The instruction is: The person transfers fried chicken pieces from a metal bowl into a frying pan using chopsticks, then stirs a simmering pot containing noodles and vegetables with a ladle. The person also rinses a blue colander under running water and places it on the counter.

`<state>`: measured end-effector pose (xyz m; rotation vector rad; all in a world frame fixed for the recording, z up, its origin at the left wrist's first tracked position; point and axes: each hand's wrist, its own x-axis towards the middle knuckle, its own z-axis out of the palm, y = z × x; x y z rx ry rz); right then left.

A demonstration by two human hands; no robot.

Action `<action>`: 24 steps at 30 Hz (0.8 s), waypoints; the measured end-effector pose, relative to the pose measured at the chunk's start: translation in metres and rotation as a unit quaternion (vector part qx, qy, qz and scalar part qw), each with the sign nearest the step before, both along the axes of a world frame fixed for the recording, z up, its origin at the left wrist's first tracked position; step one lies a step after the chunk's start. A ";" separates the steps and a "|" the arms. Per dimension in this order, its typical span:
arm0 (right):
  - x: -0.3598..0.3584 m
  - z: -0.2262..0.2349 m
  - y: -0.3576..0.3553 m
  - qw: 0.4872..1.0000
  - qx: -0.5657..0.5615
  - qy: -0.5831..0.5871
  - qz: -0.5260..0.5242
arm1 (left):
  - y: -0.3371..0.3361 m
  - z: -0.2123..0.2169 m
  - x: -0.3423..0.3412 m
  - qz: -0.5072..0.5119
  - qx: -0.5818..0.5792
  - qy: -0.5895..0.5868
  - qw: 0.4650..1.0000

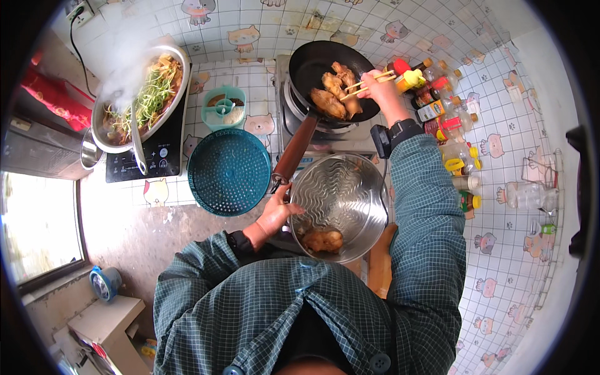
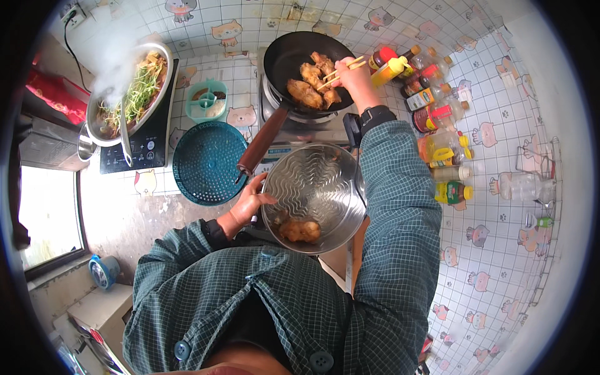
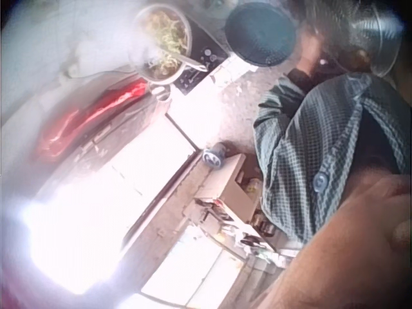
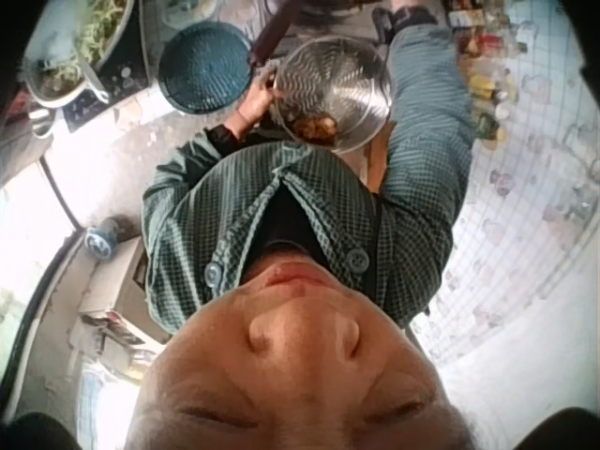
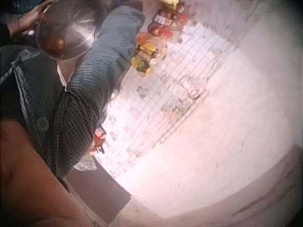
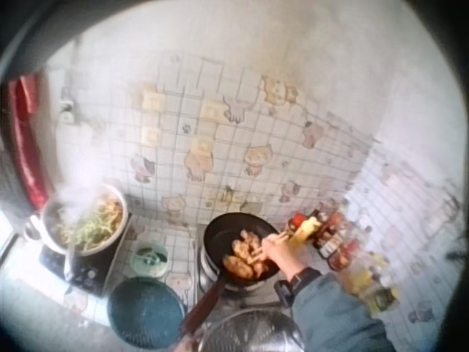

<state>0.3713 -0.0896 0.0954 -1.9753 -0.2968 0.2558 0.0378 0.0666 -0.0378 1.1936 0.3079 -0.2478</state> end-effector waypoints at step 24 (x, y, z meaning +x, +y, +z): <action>0.045 -0.018 0.023 0.995 0.065 0.016 0.070 | -0.020 0.024 0.004 0.014 -0.029 0.058 0.998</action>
